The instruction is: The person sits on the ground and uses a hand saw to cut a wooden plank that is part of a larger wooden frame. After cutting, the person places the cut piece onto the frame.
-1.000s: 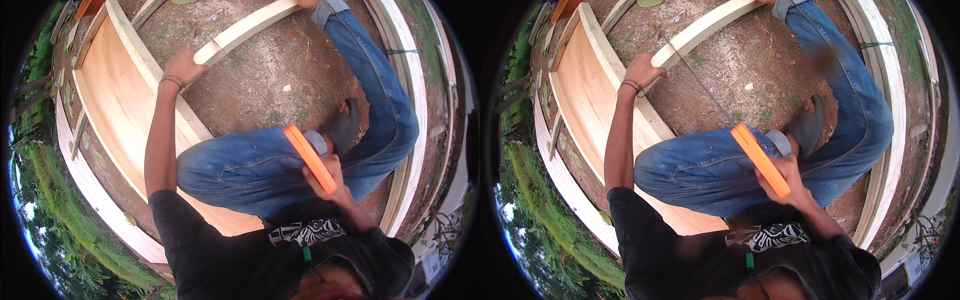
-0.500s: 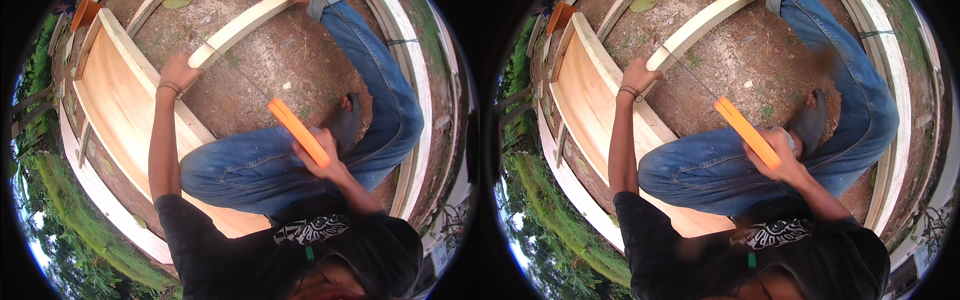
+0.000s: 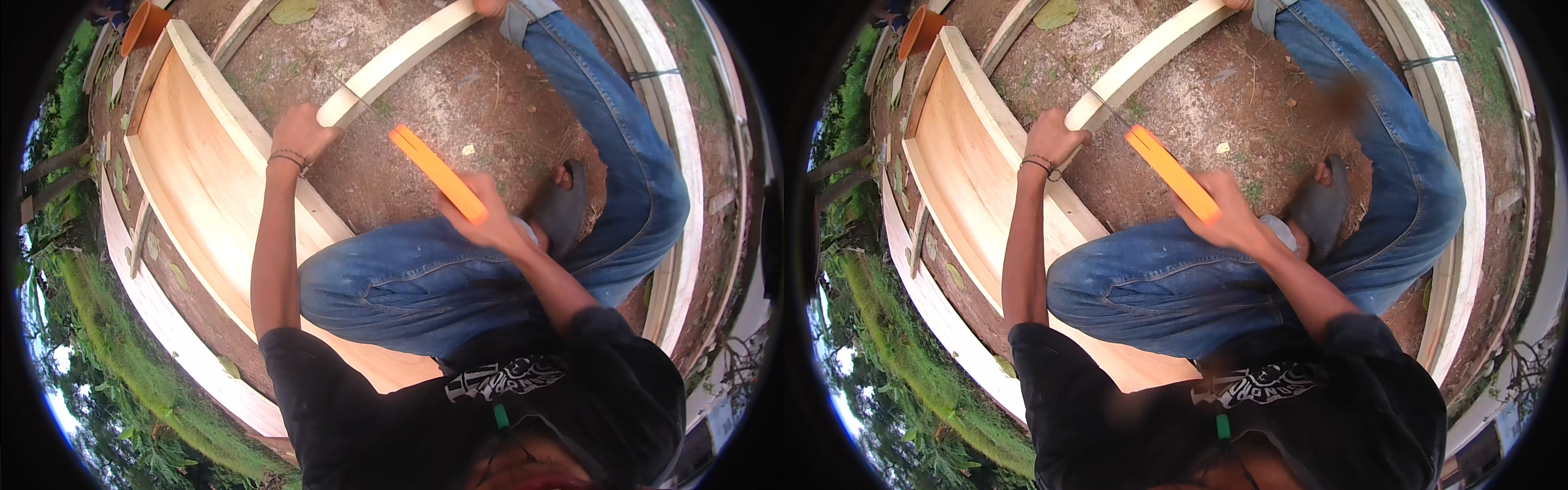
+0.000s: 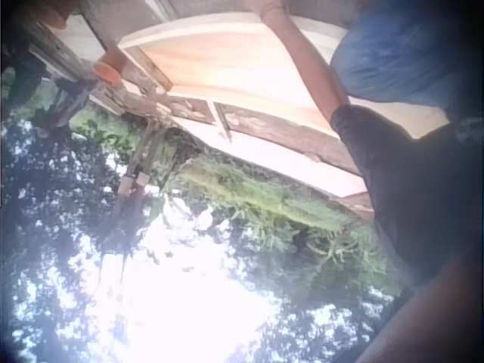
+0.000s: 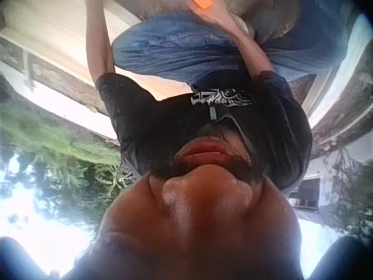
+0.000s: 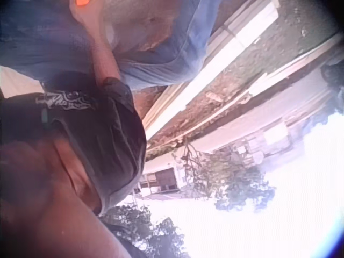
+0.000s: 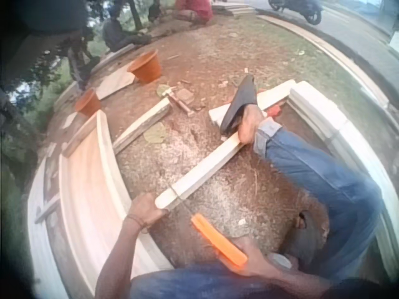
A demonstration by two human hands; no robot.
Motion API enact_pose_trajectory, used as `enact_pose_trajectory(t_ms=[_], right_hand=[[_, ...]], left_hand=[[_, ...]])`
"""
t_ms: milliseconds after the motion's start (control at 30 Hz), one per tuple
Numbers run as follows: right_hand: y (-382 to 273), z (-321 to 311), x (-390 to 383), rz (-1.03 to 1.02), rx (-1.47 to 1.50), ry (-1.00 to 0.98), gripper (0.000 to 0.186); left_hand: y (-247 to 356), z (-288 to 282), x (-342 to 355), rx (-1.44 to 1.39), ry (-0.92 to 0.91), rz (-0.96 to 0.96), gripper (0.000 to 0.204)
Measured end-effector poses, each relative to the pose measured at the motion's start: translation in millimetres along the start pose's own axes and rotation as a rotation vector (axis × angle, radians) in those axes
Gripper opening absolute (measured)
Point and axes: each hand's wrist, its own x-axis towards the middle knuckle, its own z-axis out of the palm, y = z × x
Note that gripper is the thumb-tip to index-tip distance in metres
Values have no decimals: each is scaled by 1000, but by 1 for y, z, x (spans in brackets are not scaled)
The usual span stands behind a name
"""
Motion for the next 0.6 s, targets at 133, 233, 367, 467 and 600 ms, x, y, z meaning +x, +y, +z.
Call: enact_pose_trajectory(t_ms=[133,233,367,467,600], right_hand=[[-6,26,52,111,104,51,22],[-12,-27,-65,-54,-14,-54,10],[-27,-53,-106,5,-72,-88,10],[17,2,25,13,49,18,21],[11,14,10,14,14,29,21]], left_hand=[[2,-4,2,-37,-57,40,47],[-3,-9,0,9,-86,-32,47],[1,-6,-12,-20,11,-27,43],[10,-1,3,1,-5,18,47],[1,-2,4,-12,-8,21,47]])
